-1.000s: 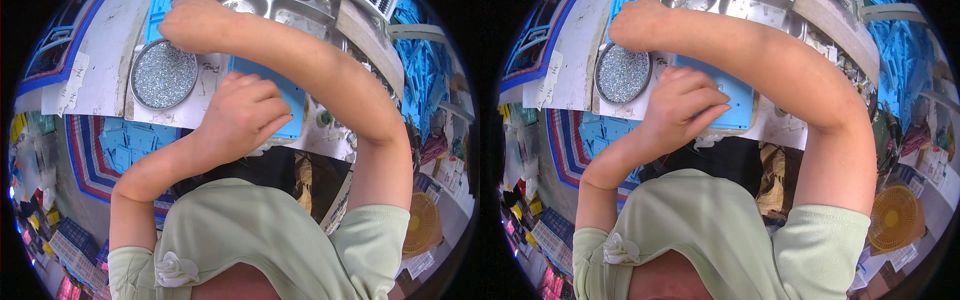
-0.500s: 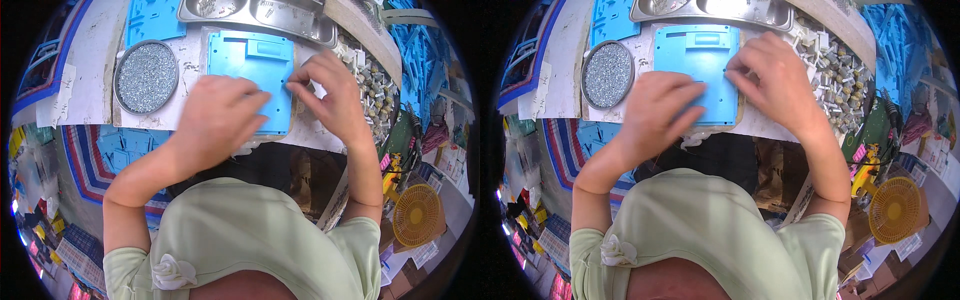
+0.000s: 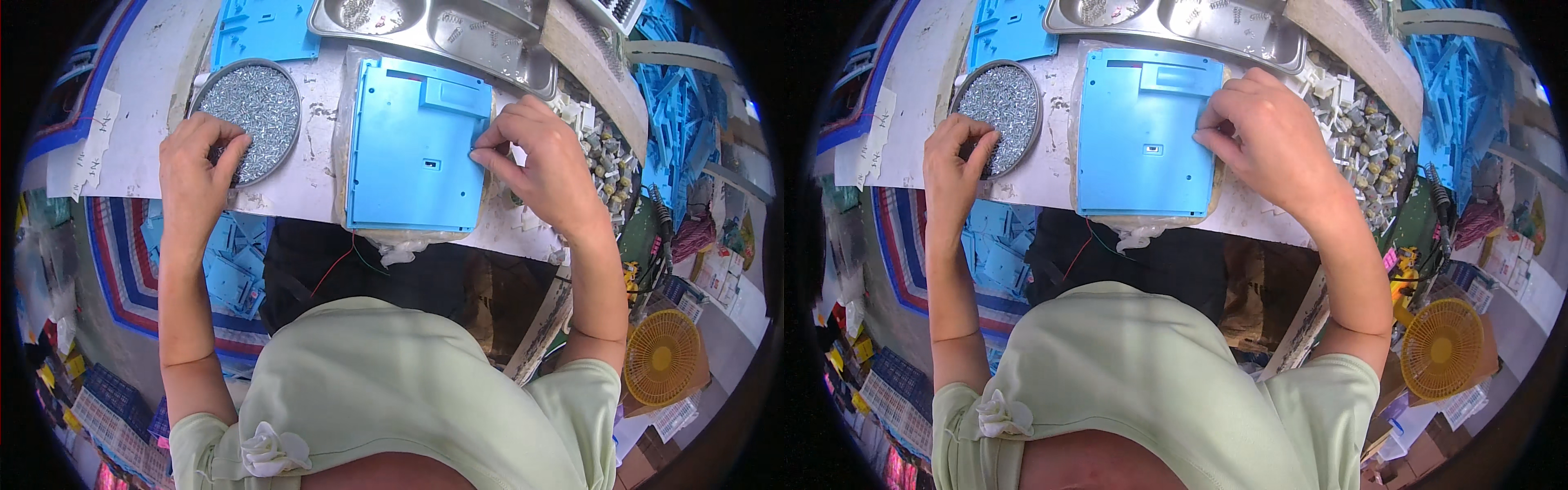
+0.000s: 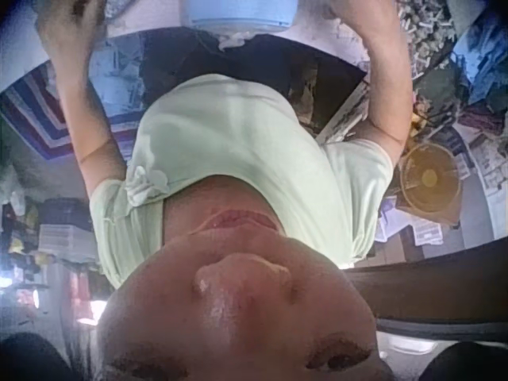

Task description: Assembling or repairing an electronic device by installing internal components, soldering wires, and securing the casing with screws.

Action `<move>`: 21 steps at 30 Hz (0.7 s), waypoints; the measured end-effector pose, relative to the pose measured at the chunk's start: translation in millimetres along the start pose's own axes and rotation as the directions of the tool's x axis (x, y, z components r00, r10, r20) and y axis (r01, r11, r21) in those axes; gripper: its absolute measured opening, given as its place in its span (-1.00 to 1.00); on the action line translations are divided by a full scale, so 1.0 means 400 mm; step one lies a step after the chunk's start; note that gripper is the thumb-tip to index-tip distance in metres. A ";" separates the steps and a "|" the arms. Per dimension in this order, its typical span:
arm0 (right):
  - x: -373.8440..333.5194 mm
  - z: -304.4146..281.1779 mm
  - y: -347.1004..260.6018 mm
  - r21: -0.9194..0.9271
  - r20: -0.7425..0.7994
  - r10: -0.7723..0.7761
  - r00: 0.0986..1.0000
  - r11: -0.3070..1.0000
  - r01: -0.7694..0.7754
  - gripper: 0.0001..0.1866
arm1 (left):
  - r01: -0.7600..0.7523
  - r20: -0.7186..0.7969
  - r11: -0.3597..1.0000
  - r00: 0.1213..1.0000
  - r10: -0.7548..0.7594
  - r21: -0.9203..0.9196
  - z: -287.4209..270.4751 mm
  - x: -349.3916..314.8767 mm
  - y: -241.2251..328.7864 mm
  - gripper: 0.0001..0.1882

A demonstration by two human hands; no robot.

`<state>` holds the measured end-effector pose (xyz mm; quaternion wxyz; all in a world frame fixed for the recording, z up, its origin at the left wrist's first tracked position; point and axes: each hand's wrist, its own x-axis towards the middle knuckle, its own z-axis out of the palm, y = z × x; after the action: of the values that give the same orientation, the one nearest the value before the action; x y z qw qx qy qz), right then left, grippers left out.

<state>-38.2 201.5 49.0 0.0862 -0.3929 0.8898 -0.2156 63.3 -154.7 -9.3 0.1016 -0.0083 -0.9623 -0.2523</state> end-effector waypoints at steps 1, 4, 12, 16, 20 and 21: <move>0.004 -0.006 -0.001 -0.001 0.031 0.007 0.999 1.000 -0.007 -0.90 | 0.019 -0.007 1.000 1.000 -0.019 -0.016 0.000 0.002 -0.002 -0.84; 0.009 -0.013 0.003 0.043 0.092 0.064 0.994 0.997 -0.068 -0.89 | 0.083 -0.025 0.995 0.996 -0.085 -0.055 0.001 0.006 -0.005 -0.85; -0.029 0.064 -0.120 0.748 -0.286 0.142 0.948 0.651 0.128 -0.85 | 0.079 0.141 0.598 0.988 0.057 -0.798 0.013 -0.022 0.223 -0.86; -0.029 0.127 -0.143 0.785 -0.397 0.058 0.916 0.538 0.307 -0.83 | 0.646 0.637 -0.034 0.758 0.140 -0.762 0.018 -0.009 0.289 -0.89; -0.051 0.131 -0.145 0.515 -0.529 -0.050 0.847 0.775 0.367 -0.74 | 0.665 0.644 -0.103 0.744 0.177 -0.740 0.036 -0.012 0.293 -0.87; -0.058 0.123 -0.152 0.370 -0.554 -0.116 0.824 0.853 0.369 -0.71 | 0.672 0.651 -0.104 0.737 0.182 -0.733 0.034 -0.013 0.292 -0.88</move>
<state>33.6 166.9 32.3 -0.0918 -0.4023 0.7432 -0.5267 73.6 -46.0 34.4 -0.2847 0.0440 -0.4282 -0.8565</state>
